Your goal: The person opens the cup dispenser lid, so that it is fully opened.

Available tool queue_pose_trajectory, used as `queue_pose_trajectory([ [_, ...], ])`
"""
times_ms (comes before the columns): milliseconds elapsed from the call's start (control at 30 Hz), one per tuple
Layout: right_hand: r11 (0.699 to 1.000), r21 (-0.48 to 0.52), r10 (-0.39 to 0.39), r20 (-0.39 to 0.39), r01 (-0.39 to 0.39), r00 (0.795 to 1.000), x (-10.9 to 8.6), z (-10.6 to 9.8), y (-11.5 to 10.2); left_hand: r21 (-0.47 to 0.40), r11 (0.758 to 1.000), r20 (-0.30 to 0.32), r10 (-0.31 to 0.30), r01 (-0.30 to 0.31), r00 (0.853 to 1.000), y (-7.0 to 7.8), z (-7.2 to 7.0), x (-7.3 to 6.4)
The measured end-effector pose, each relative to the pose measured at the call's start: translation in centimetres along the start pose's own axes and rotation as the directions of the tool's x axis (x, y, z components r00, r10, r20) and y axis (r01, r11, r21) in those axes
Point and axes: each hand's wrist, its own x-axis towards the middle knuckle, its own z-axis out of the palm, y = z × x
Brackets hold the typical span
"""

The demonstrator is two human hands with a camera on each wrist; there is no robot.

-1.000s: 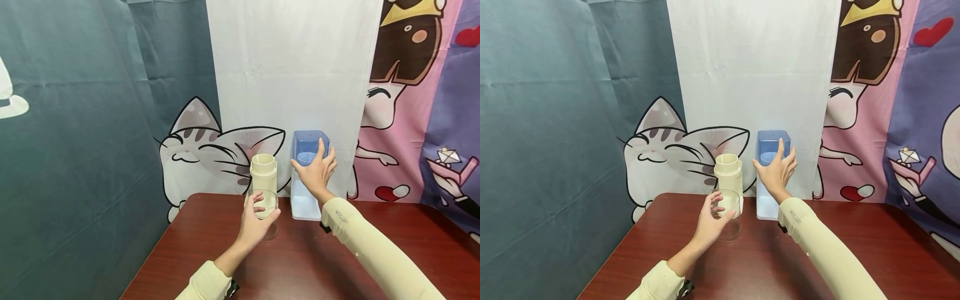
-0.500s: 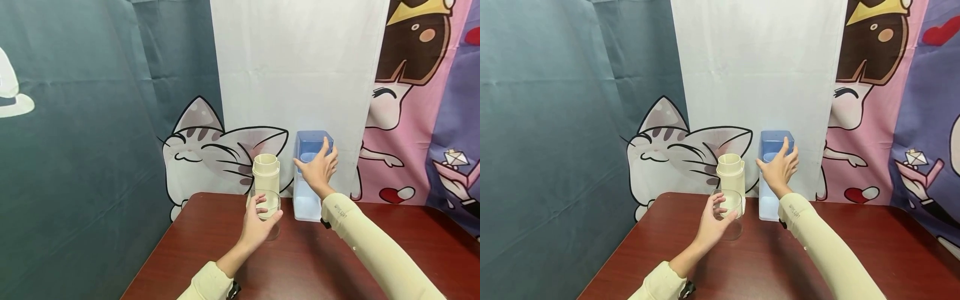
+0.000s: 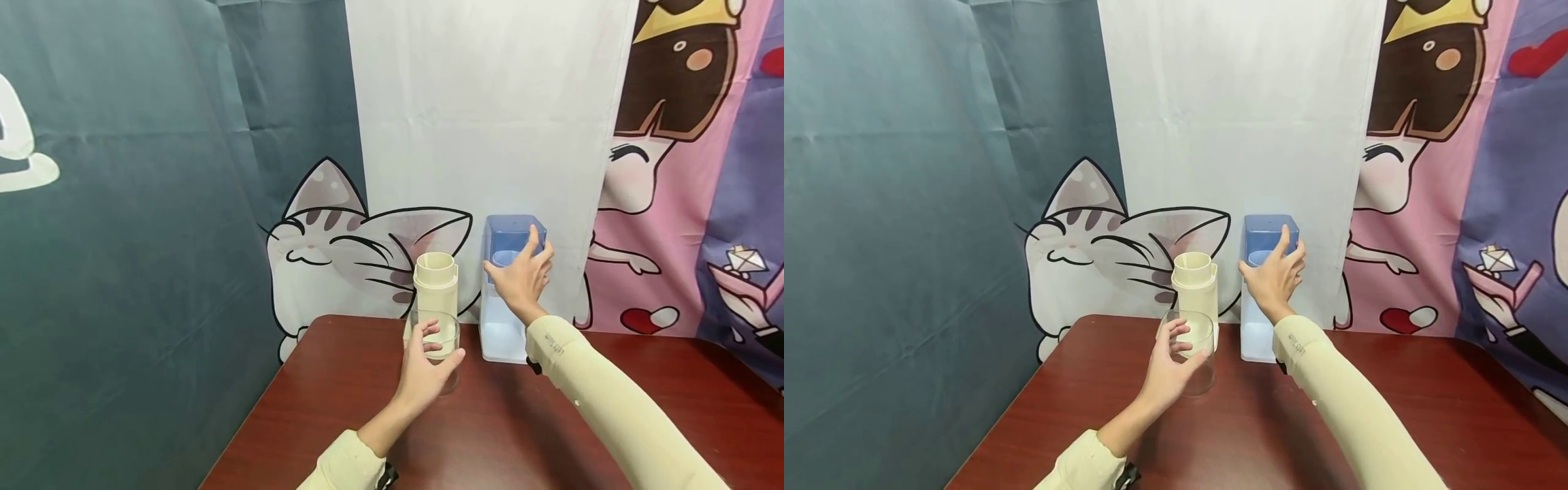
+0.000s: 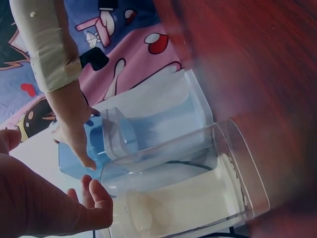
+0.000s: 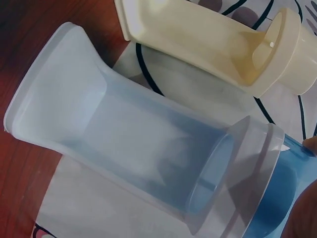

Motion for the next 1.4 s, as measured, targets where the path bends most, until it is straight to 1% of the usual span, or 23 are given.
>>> queue_pose_trajectory([
  [100, 1.0, -0.002, -0.009, -0.014, 0.009, 1.0, 0.1, -0.1, 0.2, -0.021, 1.0, 0.011, 0.003, -0.002, 1.0, 0.2, 0.3, 0.0],
  [233, 1.0, 0.001, -0.006, -0.01, 0.006, 1.0, 0.1, -0.4, 0.5, -0.031, 1.0, 0.028, -0.006, 0.007, 1.0, 0.4, 0.6, -0.2],
  [433, 1.0, 0.018, -0.018, -0.013, 0.018, 1.0, 0.2, -1.2, 0.7, -0.009, 1.0, 0.044, -0.016, 0.017, 0.999, 0.6, 0.8, -0.2],
  [567, 0.999, 0.037, -0.026, -0.014, 0.027, 1.0, 0.3, -1.8, 0.4, 0.007, 1.0, 0.054, -0.022, 0.022, 0.998, 0.5, 0.6, -0.2],
  [667, 0.999, 0.05, -0.017, -0.009, 0.018, 1.0, 0.2, -2.3, 0.2, 0.018, 1.0, 0.061, -0.024, 0.023, 0.998, 0.4, 0.4, -0.4],
  [800, 0.998, 0.068, -0.005, 0.0, 0.005, 1.0, -0.2, -2.9, 0.0, 0.023, 0.999, 0.069, -0.027, 0.025, 0.997, 0.2, 0.3, -0.4],
  [1100, 0.995, 0.103, -0.008, 0.023, 0.006, 1.0, -1.4, -3.9, -0.3, 0.032, 0.999, 0.085, -0.014, 0.011, 0.996, 0.1, 0.2, -0.3],
  [1233, 0.994, 0.112, -0.015, 0.033, 0.011, 0.999, -1.9, -4.5, -0.2, 0.034, 0.999, 0.088, -0.023, 0.02, 0.996, 0.1, 0.1, -0.5],
  [1400, 0.991, 0.131, -0.036, 0.06, 0.028, 0.998, -2.6, -5.8, -0.4, 0.027, 0.999, 0.104, -0.022, 0.02, 0.994, 0.1, 0.1, -0.4],
])
